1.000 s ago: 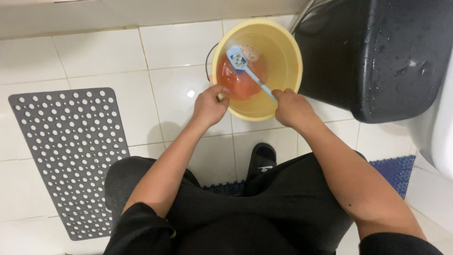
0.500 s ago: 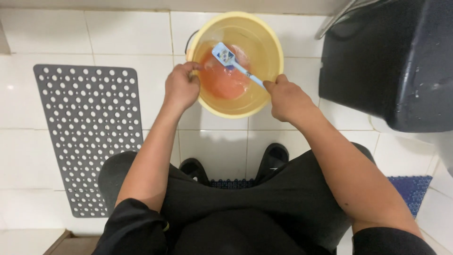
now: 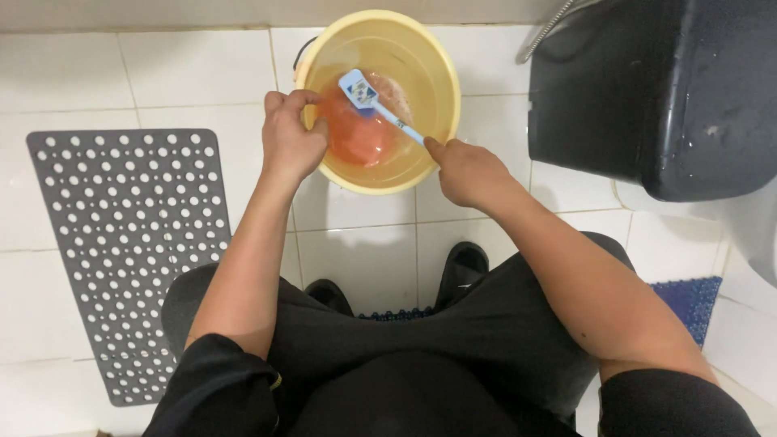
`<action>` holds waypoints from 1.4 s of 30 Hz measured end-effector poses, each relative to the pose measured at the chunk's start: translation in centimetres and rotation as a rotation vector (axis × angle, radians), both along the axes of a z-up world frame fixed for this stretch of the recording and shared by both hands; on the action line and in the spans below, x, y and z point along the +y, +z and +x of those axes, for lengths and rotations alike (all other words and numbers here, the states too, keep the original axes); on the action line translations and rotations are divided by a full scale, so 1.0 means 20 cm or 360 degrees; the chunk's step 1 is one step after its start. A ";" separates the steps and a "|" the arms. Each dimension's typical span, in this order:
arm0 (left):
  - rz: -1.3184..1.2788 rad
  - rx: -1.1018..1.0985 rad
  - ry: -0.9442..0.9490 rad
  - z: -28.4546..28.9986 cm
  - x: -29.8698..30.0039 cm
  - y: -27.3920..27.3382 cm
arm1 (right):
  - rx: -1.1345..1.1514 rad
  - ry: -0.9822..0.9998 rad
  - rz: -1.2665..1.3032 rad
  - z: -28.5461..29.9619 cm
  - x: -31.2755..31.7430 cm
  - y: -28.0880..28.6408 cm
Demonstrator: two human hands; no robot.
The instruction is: Scrubbing bathroom floor tiles and low wall surfaces using a brush and soapy water from a bucket.
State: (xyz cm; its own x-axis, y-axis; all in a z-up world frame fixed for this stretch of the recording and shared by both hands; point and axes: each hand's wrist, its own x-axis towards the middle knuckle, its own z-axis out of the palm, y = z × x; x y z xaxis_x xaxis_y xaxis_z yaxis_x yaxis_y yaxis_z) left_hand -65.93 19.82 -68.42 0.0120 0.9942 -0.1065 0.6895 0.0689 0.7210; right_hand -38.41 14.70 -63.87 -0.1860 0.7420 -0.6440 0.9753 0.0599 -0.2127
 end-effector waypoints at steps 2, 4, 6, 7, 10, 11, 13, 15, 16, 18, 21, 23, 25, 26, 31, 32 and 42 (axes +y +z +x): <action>-0.0018 -0.0008 -0.0003 0.01 0.02 -0.04 | 0.0087 -0.0032 0.0051 0.01 0.02 -0.01; -0.0038 -0.0012 -0.0001 0.02 0.01 -0.04 | 0.0177 -0.0060 0.0101 0.02 0.03 0.01; -0.0115 0.0035 0.0002 0.03 0.02 0.00 | 0.0335 -0.0319 -0.0007 0.03 0.04 0.07; -0.0107 0.0032 0.0002 0.04 0.02 0.02 | 0.0333 -0.0318 0.0001 0.06 0.04 0.08; -0.0222 0.0158 0.0052 0.02 0.06 0.05 | 0.0550 -0.0414 0.0035 0.11 0.04 0.10; -0.0269 0.0173 0.0085 0.01 0.07 0.04 | 0.0589 -0.0436 0.0056 0.13 0.03 0.12; -0.0321 0.0186 0.0118 0.01 0.08 0.01 | 0.0625 -0.0457 0.0073 0.14 0.01 0.20; -0.0323 0.0166 0.0142 0.00 0.09 -0.01 | 0.0429 -0.0681 -0.0136 0.14 0.02 0.35; -0.0321 0.0164 0.0144 0.00 0.09 -0.02 | 0.0428 -0.0679 -0.0134 0.20 -0.01 0.37; -0.0305 0.0140 0.0134 -0.01 0.11 -0.03 | 0.0635 -0.0681 0.0020 0.31 -0.05 0.42; -0.0365 0.0116 0.0131 0.01 0.09 0.03 | 0.0990 -0.0899 0.0010 0.47 -0.16 0.50; -0.0396 0.0141 0.0118 0.00 0.09 0.05 | 0.1043 -0.0901 0.0092 0.51 -0.16 0.56; -0.0433 0.0164 0.0091 0.01 0.08 0.06 | 0.1089 -0.0917 0.0175 0.53 -0.15 0.63; -0.0449 0.0186 0.0061 0.02 0.07 0.07 | 0.1034 -0.0936 0.0297 0.52 -0.12 0.66; -0.0414 0.0182 0.0009 0.01 0.03 0.09 | 0.0839 -0.0630 0.0873 0.36 0.15 0.42; -0.0339 0.0154 -0.0017 0.02 0.02 0.09 | 0.0761 -0.0469 0.1092 0.32 0.21 0.34; -0.0102 0.0205 -0.0094 -0.04 -0.07 0.23 | 0.0135 -0.0298 0.1059 0.26 0.12 0.38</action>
State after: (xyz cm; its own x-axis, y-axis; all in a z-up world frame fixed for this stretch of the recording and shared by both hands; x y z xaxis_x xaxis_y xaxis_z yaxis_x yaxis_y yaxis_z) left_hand -66.67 18.45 -63.75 0.0526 0.9833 -0.1741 0.7801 0.0683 0.6219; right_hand -33.16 17.04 -56.34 -0.0462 0.9985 -0.0303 0.9635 0.0365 -0.2652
